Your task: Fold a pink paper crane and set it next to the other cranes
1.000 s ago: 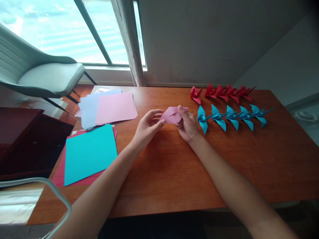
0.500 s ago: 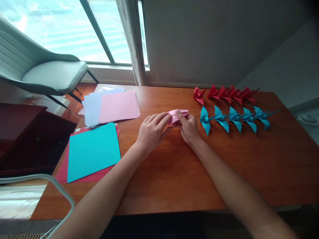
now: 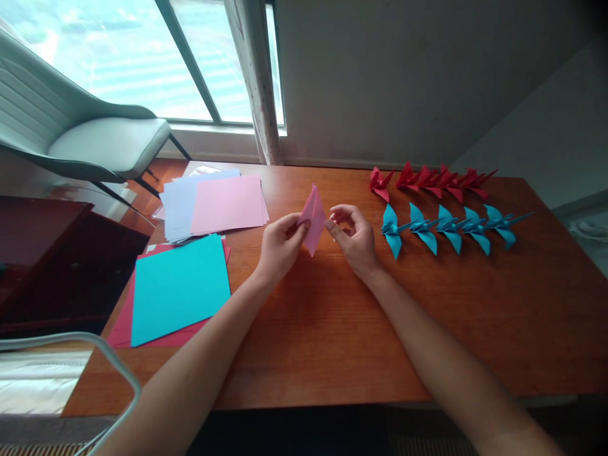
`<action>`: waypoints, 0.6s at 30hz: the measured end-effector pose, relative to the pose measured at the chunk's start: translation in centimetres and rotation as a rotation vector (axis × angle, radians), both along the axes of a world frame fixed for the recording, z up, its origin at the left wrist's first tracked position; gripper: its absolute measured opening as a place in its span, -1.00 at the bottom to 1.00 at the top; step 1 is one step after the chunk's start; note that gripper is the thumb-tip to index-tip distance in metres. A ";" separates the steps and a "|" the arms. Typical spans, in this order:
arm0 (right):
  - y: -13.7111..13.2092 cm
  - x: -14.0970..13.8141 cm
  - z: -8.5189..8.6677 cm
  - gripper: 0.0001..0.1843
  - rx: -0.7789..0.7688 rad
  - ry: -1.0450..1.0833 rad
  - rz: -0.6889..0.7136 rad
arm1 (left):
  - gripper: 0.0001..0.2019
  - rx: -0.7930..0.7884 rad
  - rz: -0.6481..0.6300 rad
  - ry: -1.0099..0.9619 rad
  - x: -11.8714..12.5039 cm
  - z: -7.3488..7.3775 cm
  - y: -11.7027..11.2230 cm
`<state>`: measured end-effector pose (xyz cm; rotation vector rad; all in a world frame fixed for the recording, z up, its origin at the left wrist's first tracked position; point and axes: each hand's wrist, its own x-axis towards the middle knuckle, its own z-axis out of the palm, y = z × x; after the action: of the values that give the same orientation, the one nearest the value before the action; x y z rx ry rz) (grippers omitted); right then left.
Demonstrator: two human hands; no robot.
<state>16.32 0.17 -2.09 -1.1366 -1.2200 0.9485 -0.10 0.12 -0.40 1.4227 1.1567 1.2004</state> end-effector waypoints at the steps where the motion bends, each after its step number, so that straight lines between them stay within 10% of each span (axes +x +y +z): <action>1: 0.1 0.0 -0.2 -0.61 -0.006 0.012 0.021 | -0.79 -0.060 -0.020 -0.072 0.0 0.0 0.1; 18: 0.5 0.1 -0.2 -0.67 -0.150 0.195 0.110 | -0.67 -0.422 -0.163 -0.460 0.1 0.1 -0.1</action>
<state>16.37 0.71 -2.28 -1.0733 -1.0753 1.2228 -0.04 -0.03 -0.26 0.8468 0.8839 1.0219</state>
